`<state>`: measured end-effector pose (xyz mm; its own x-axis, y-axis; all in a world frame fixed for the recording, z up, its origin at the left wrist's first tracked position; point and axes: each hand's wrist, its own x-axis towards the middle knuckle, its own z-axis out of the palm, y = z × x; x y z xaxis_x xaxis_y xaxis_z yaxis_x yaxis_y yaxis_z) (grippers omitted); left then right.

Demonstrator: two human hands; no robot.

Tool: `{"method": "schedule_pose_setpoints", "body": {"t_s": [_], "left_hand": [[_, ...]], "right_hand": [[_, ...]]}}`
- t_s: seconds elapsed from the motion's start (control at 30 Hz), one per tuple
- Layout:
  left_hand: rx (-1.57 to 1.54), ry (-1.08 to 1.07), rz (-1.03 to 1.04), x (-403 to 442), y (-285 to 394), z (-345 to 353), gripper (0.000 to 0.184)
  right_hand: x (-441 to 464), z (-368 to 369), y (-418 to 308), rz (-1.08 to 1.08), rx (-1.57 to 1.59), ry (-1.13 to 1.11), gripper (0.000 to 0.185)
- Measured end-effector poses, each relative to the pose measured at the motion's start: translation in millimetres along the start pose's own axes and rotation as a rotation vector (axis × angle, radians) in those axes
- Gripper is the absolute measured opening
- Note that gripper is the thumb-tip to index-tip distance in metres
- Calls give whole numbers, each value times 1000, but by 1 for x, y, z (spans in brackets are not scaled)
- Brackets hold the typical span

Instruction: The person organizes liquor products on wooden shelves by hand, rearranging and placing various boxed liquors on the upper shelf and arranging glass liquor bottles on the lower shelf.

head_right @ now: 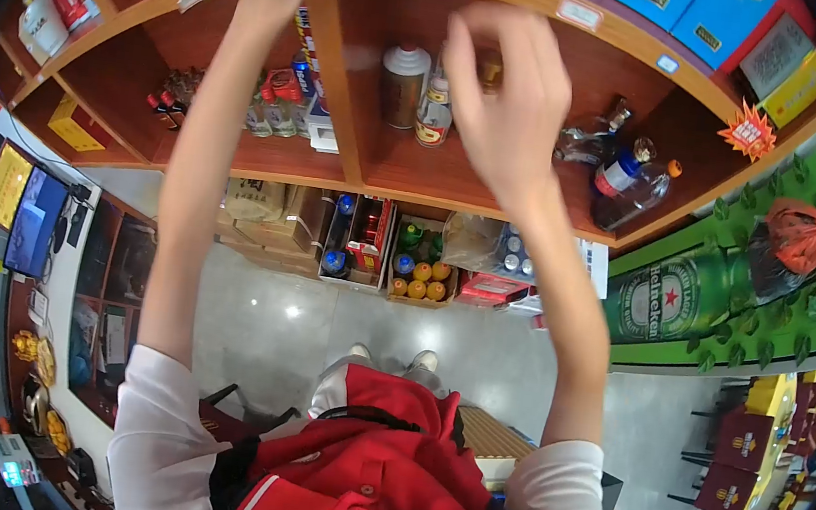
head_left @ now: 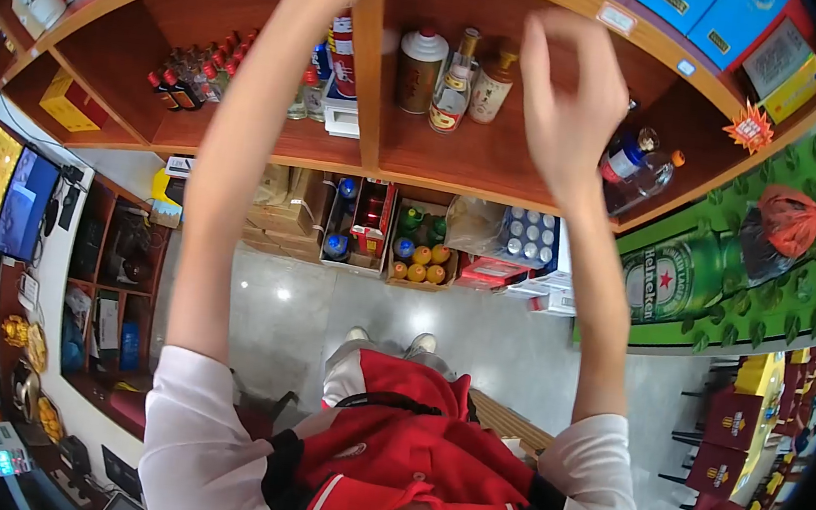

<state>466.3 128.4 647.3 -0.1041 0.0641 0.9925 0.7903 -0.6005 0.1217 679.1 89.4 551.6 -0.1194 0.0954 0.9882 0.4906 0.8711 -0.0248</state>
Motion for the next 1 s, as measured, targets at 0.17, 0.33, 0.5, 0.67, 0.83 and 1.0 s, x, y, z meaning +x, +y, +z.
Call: {"method": "schedule_pose_setpoints", "body": {"t_s": [0.17, 0.33, 0.5, 0.67, 0.83, 1.0], "left_hand": [[-320, -100, -82, -168, 77, 12, 20], [-141, -473, -649, -293, 14, 100, 45], [-174, -511, -665, -324, -46, 153, 48], [-8, -498, -481, -339, -56, 170, 45], [56, -509, -454, -344, -55, 170, 47], [-33, -434, -420, -348, -45, 170, 41]], "right_hand": [[-160, 9, 47, 926, 274, -189, 18], [-289, 91, 123, 1270, 264, -367, 61], [-339, 144, 147, 1242, 235, -322, 96], [-355, 164, 131, 1176, 18, -331, 98], [-345, 173, 122, 1139, -214, -378, 93], [-350, 171, 125, 1116, -160, -318, 78]]}}
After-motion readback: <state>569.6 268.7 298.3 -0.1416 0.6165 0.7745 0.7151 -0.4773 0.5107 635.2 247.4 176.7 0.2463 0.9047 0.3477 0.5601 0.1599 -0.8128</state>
